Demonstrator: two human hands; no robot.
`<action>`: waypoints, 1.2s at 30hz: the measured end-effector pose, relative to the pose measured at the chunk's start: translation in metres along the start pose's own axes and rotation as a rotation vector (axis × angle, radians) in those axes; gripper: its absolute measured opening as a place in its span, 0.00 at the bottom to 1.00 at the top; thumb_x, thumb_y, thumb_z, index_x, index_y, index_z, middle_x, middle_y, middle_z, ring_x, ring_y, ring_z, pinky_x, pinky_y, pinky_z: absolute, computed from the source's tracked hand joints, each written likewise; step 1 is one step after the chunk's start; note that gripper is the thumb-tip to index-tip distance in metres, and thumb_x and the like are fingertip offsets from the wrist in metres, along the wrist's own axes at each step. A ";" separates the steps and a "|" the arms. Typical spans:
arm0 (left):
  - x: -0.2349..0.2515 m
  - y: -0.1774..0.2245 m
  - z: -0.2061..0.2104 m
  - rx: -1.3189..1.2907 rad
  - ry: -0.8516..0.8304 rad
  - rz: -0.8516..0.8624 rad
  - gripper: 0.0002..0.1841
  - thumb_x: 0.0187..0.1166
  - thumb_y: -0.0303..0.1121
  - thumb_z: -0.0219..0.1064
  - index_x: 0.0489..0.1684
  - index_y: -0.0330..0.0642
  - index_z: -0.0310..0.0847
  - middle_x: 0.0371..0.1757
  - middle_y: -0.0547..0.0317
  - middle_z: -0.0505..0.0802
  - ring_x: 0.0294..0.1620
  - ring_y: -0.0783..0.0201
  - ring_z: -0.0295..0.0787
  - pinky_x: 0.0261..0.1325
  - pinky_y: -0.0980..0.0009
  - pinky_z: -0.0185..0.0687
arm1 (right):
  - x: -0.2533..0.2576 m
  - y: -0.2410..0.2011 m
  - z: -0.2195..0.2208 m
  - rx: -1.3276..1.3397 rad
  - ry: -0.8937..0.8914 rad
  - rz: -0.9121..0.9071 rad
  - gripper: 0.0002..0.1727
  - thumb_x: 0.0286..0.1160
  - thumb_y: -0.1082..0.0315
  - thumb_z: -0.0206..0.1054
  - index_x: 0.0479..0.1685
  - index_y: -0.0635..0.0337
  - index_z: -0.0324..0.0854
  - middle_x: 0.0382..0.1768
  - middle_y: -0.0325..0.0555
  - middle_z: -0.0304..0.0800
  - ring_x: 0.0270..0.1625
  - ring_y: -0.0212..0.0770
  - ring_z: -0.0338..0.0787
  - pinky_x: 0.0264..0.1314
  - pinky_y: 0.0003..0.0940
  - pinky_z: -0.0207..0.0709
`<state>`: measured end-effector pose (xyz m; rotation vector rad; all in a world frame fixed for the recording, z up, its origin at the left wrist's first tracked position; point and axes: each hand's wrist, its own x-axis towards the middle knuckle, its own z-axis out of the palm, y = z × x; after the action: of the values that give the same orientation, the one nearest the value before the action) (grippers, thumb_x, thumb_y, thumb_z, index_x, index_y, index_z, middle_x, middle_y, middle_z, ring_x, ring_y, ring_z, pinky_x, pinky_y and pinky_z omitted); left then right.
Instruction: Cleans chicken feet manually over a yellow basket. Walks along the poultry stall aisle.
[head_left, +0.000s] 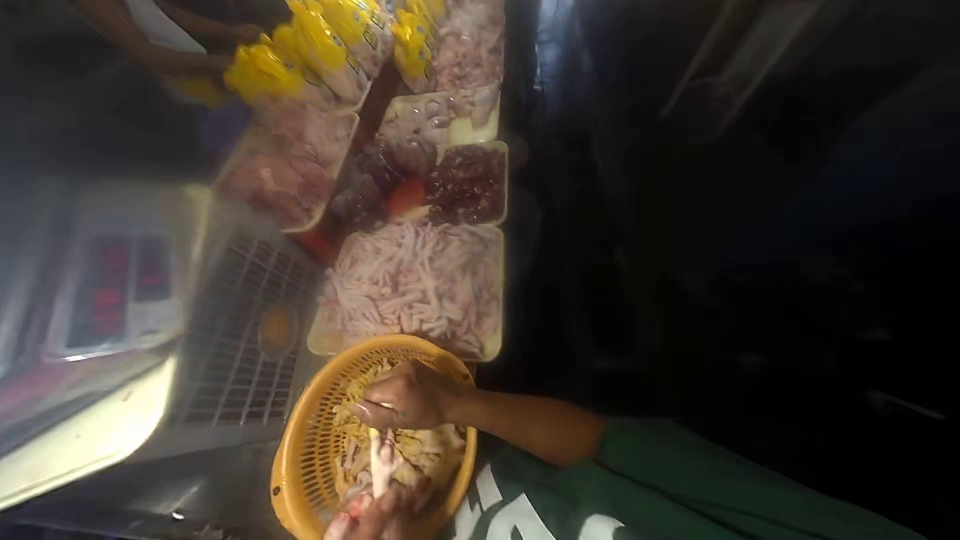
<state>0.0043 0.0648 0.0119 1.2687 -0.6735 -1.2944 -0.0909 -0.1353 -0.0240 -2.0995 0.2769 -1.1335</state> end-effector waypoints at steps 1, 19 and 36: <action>0.002 0.004 0.003 -0.029 0.015 -0.018 0.05 0.79 0.38 0.69 0.35 0.57 0.90 0.21 0.70 0.90 0.19 0.74 0.84 0.26 0.75 0.84 | 0.005 -0.004 -0.003 -0.039 0.024 0.031 0.19 0.81 0.66 0.66 0.20 0.68 0.85 0.19 0.51 0.84 0.24 0.44 0.86 0.30 0.40 0.80; -0.003 0.010 -0.048 0.659 -0.007 0.142 0.12 0.69 0.44 0.79 0.41 0.48 0.92 0.28 0.72 0.92 0.23 0.80 0.84 0.28 0.80 0.83 | -0.019 0.002 -0.006 -0.214 -0.496 0.355 0.21 0.90 0.54 0.58 0.67 0.59 0.85 0.73 0.48 0.84 0.75 0.46 0.83 0.78 0.50 0.77; 0.023 -0.023 -0.013 0.252 0.433 0.602 0.12 0.87 0.33 0.63 0.62 0.40 0.81 0.52 0.70 0.95 0.44 0.74 0.93 0.43 0.75 0.92 | -0.034 -0.040 0.028 0.089 -0.258 0.102 0.13 0.86 0.60 0.65 0.53 0.57 0.91 0.50 0.43 0.97 0.55 0.39 0.94 0.60 0.41 0.88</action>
<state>0.0140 0.0515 -0.0186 1.3492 -0.8335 -0.4344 -0.0943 -0.0756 -0.0284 -2.1000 0.2037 -0.7909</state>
